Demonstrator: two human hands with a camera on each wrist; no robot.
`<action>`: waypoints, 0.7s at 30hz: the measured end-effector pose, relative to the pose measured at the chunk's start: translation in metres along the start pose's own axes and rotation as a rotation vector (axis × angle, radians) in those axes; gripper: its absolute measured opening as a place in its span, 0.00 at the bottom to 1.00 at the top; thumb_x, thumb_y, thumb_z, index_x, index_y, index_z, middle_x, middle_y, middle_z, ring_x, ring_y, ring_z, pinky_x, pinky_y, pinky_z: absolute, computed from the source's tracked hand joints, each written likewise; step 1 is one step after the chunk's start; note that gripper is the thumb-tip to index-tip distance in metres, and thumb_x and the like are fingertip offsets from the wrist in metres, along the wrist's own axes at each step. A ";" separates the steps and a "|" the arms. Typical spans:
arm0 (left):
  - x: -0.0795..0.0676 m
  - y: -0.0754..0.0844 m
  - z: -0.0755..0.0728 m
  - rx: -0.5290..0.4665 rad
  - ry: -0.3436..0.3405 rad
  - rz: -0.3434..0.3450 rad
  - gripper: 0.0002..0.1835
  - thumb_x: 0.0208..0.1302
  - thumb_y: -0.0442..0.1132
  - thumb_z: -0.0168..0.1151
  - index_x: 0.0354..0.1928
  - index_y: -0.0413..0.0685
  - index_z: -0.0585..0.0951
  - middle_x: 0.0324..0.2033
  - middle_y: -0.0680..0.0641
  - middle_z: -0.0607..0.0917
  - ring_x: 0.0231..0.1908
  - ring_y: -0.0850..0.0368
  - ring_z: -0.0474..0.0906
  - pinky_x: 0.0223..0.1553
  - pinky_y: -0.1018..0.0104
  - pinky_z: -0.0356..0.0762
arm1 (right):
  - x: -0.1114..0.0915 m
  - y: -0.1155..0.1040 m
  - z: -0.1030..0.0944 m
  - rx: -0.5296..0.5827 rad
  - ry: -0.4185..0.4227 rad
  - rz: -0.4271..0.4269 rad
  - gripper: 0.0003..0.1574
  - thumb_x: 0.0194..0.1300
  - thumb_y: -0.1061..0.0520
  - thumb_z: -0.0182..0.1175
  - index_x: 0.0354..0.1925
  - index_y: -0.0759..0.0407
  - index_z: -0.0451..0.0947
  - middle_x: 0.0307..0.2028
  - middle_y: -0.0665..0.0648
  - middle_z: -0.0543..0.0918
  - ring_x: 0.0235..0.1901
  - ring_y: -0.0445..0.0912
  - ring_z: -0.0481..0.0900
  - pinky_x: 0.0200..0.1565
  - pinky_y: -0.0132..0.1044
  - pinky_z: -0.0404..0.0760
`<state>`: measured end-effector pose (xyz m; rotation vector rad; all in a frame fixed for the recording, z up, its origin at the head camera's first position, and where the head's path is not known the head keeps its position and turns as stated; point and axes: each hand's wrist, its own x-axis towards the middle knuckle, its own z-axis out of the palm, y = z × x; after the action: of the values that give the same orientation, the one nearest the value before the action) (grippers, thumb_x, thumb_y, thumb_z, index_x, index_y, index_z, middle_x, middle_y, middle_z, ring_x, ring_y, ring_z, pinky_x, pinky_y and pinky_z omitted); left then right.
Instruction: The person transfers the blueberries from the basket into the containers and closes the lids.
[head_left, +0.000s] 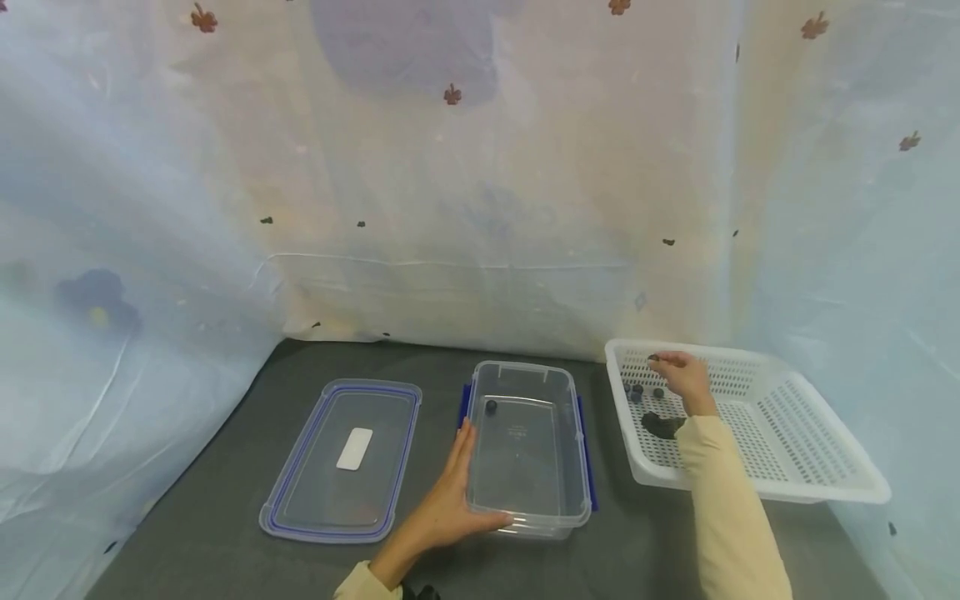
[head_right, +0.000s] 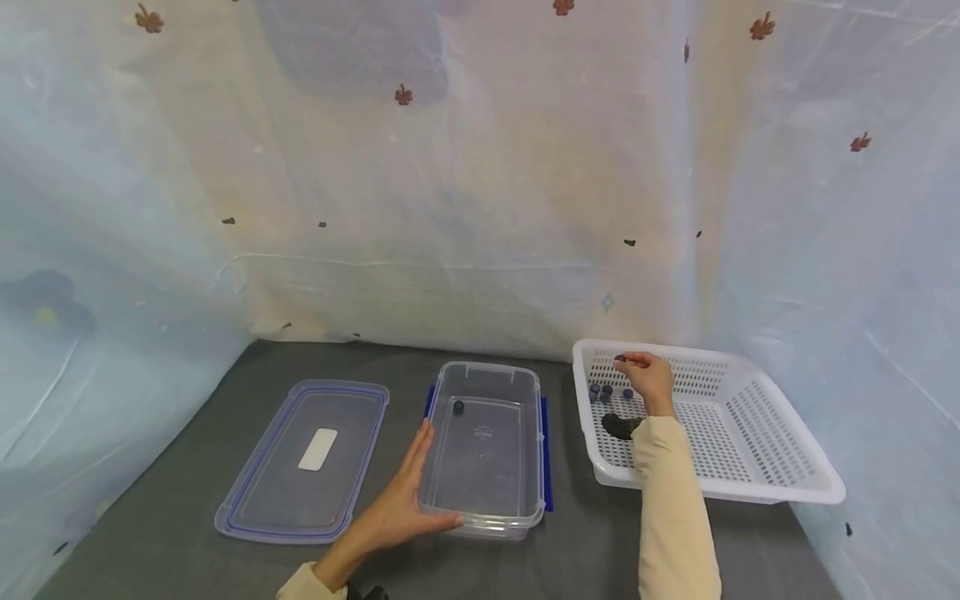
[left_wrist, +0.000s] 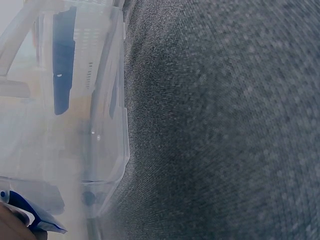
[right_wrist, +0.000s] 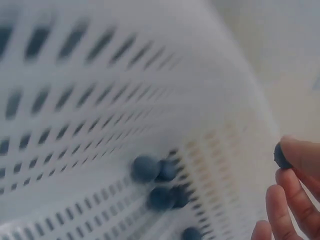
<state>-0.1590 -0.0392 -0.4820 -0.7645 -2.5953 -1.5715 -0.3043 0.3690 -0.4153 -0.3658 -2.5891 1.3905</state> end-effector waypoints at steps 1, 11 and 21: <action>0.000 0.000 0.000 -0.001 0.000 0.001 0.70 0.42 0.58 0.78 0.76 0.42 0.41 0.75 0.42 0.36 0.71 0.37 0.40 0.62 0.33 0.52 | -0.001 -0.005 -0.001 0.011 0.008 -0.008 0.30 0.68 0.51 0.60 0.59 0.71 0.72 0.53 0.70 0.76 0.51 0.58 0.74 0.42 0.39 0.78; 0.001 0.004 -0.003 -0.006 -0.021 -0.019 0.70 0.42 0.57 0.78 0.76 0.42 0.40 0.75 0.43 0.36 0.71 0.36 0.40 0.63 0.34 0.50 | -0.018 -0.036 -0.002 0.167 0.018 -0.066 0.34 0.68 0.45 0.60 0.62 0.67 0.70 0.54 0.62 0.75 0.55 0.51 0.71 0.58 0.50 0.72; 0.002 0.004 -0.004 0.018 -0.017 0.012 0.68 0.46 0.58 0.75 0.76 0.40 0.40 0.75 0.41 0.36 0.72 0.39 0.38 0.64 0.35 0.48 | -0.054 -0.083 0.003 0.318 -0.031 -0.177 0.31 0.68 0.53 0.62 0.62 0.71 0.70 0.49 0.54 0.75 0.46 0.37 0.72 0.52 0.40 0.72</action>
<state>-0.1602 -0.0405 -0.4760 -0.7935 -2.6077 -1.5433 -0.2643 0.3066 -0.3494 -0.0663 -2.3013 1.7128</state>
